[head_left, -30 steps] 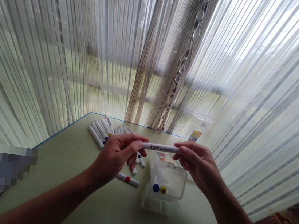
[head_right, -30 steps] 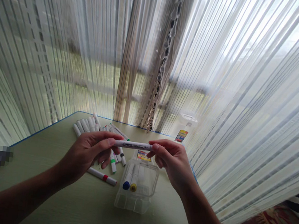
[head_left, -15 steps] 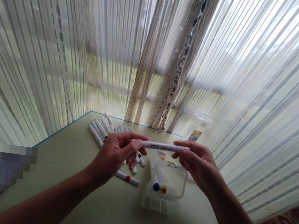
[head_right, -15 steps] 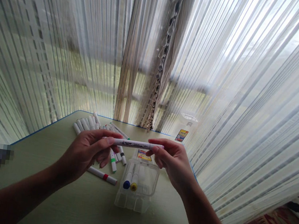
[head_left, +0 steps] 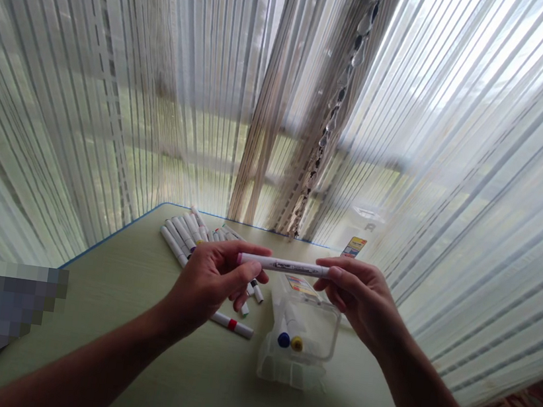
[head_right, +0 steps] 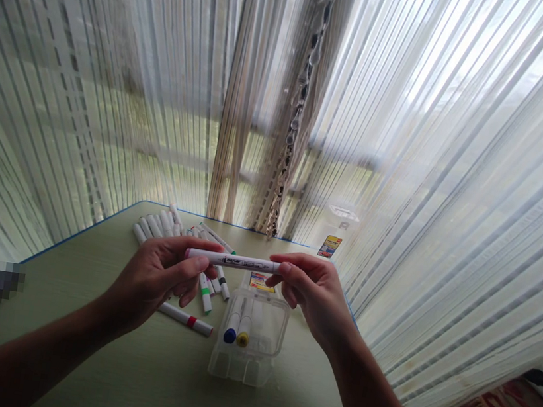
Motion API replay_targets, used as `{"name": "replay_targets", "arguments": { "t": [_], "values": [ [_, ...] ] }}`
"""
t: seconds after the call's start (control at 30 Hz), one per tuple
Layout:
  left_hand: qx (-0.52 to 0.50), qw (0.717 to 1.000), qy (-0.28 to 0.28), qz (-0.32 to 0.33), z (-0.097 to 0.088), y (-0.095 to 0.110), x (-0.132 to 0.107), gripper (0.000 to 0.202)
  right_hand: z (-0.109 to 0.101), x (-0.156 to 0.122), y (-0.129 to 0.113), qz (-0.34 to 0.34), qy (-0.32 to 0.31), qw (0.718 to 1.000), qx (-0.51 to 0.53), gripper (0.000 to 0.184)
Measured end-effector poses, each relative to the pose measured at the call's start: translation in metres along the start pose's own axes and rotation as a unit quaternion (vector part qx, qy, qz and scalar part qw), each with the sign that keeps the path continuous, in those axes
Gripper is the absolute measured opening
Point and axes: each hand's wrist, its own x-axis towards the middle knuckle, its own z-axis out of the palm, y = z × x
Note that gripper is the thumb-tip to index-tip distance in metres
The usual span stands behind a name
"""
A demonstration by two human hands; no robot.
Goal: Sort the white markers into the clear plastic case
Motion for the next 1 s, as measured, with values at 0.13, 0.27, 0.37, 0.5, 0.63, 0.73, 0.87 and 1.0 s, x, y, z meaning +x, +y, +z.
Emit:
{"name": "replay_targets", "arguments": {
  "t": [0.13, 0.27, 0.37, 0.5, 0.63, 0.73, 0.87, 1.0],
  "values": [
    [0.020, 1.000, 0.005, -0.006, 0.0005, 0.0000, 0.0010, 0.031, -0.0017, 0.0002, 0.0029, 0.000, -0.004, 1.000, -0.007, 0.020],
    [0.043, 0.999, 0.018, -0.009, -0.0004, -0.0026, 0.0025, 0.030, -0.0014, -0.0007, 0.0039, 0.003, 0.002, 0.999, -0.034, 0.024],
    [0.055, 0.998, 0.018, -0.009, -0.0008, -0.0049, 0.0029, 0.029, -0.0002, -0.0008, 0.0030, 0.018, 0.018, 0.999, -0.046, 0.029],
    [0.061, 0.998, 0.012, -0.007, -0.0001, -0.0050, 0.0024, 0.028, 0.0002, -0.0007, 0.0027, 0.024, 0.015, 0.998, -0.059, 0.030],
    [0.068, 0.998, 0.016, -0.007, 0.0014, -0.0032, 0.0014, 0.027, -0.0006, -0.0012, 0.0047, 0.005, 0.015, 0.997, -0.073, 0.027],
    [0.068, 0.998, 0.011, -0.009, 0.0025, -0.0027, 0.0007, 0.025, -0.0008, -0.0009, 0.0057, -0.004, 0.005, 0.998, -0.057, 0.022],
    [0.051, 0.999, 0.012, -0.015, 0.0037, -0.0026, 0.0008, 0.025, -0.0006, 0.0001, 0.0049, -0.003, 0.012, 0.999, -0.041, 0.022],
    [0.031, 0.999, 0.013, -0.013, 0.0032, -0.0022, 0.0015, 0.027, -0.0004, 0.0004, 0.0035, -0.007, 0.014, 1.000, -0.027, 0.023]
  ]
}}
